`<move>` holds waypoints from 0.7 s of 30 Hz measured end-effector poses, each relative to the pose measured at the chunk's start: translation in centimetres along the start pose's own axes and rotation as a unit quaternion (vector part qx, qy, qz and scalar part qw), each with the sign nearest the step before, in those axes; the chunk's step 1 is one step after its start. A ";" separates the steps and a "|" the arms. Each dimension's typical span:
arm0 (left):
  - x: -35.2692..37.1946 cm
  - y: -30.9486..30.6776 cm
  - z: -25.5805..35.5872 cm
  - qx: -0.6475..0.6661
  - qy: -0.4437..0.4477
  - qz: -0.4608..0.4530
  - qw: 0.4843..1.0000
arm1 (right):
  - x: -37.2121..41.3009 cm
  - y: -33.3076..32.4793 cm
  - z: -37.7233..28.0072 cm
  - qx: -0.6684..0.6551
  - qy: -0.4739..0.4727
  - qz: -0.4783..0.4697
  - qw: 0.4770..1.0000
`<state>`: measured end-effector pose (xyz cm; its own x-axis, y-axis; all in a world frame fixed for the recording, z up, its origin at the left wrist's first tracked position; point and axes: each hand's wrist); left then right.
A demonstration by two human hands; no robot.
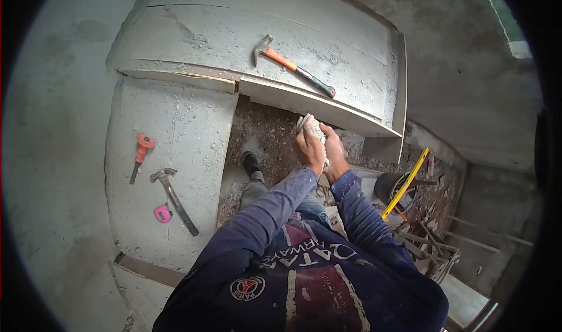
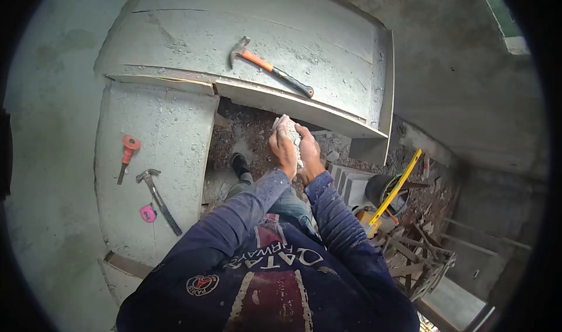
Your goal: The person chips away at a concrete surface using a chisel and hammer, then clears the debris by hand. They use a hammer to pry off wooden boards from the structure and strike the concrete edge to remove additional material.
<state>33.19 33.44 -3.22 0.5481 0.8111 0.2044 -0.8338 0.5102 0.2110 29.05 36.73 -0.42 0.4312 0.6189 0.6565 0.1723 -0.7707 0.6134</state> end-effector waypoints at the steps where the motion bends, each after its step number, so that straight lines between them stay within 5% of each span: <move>1: -0.5 0.0 -5.4 0.065 -0.052 -0.009 0.996 | -2.8 -4.1 1.0 0.002 0.017 0.010 1.000; 3: -2.0 -0.1 -5.3 0.115 -0.225 0.037 0.967 | -5.0 -6.3 1.4 -0.025 0.030 0.036 0.999; 5: -4.4 -1.9 -14.2 -0.105 -0.242 0.139 0.955 | -9.2 -11.3 1.9 0.100 0.027 0.292 0.951; 6: -4.3 -3.5 -12.6 -0.133 -0.268 0.146 0.943 | -8.2 -12.0 1.5 0.150 -0.014 0.309 0.939; 7: -3.5 -5.4 -10.3 -0.163 -0.296 0.155 0.928 | -14.1 -23.2 4.1 0.248 -0.025 0.308 0.918; 9: -1.9 -9.0 -12.1 -0.215 -0.197 0.096 0.952 | -9.3 -21.6 1.6 0.340 0.071 0.260 0.901; 11: 1.8 -8.3 -12.0 -0.252 -0.200 0.058 0.945 | -5.3 -19.2 3.1 0.449 0.032 0.180 0.874; 12: 4.4 -5.3 -11.8 -0.145 -0.307 0.023 0.940 | -3.4 -18.0 3.5 0.553 -0.022 0.094 0.828; 14: 6.6 -1.1 -11.2 0.080 -0.491 -0.054 0.866 | -1.5 -16.4 6.6 0.483 -0.160 -0.054 0.859; 16: 7.9 0.0 -13.6 0.429 -0.417 -0.148 0.787 | 2.9 -13.5 4.1 0.642 -0.151 -0.120 0.742; 17: 7.8 0.5 -14.0 0.409 -0.359 -0.233 0.806 | 4.0 -13.9 2.4 0.715 -0.183 -0.140 0.660; 19: 6.7 0.7 -10.2 0.470 -0.371 -0.234 0.766 | 5.3 -14.6 -0.5 0.819 -0.107 -0.069 0.559; 21: 6.4 0.2 -4.0 0.196 -0.332 -0.273 0.881 | 1.0 -21.6 -1.0 0.809 -0.087 0.048 0.579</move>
<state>36.26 39.84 -5.67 0.8874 0.0622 0.4569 -0.4176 0.5283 0.7392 24.90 54.10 -12.59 0.5665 0.6453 0.5125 0.6834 -0.0203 -0.7298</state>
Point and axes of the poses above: each hand's wrist, its own x-axis away from the middle knuckle, its own y-axis out of the palm, z = x × y, and after that the axes turned 12 degrees about -z, right-handed
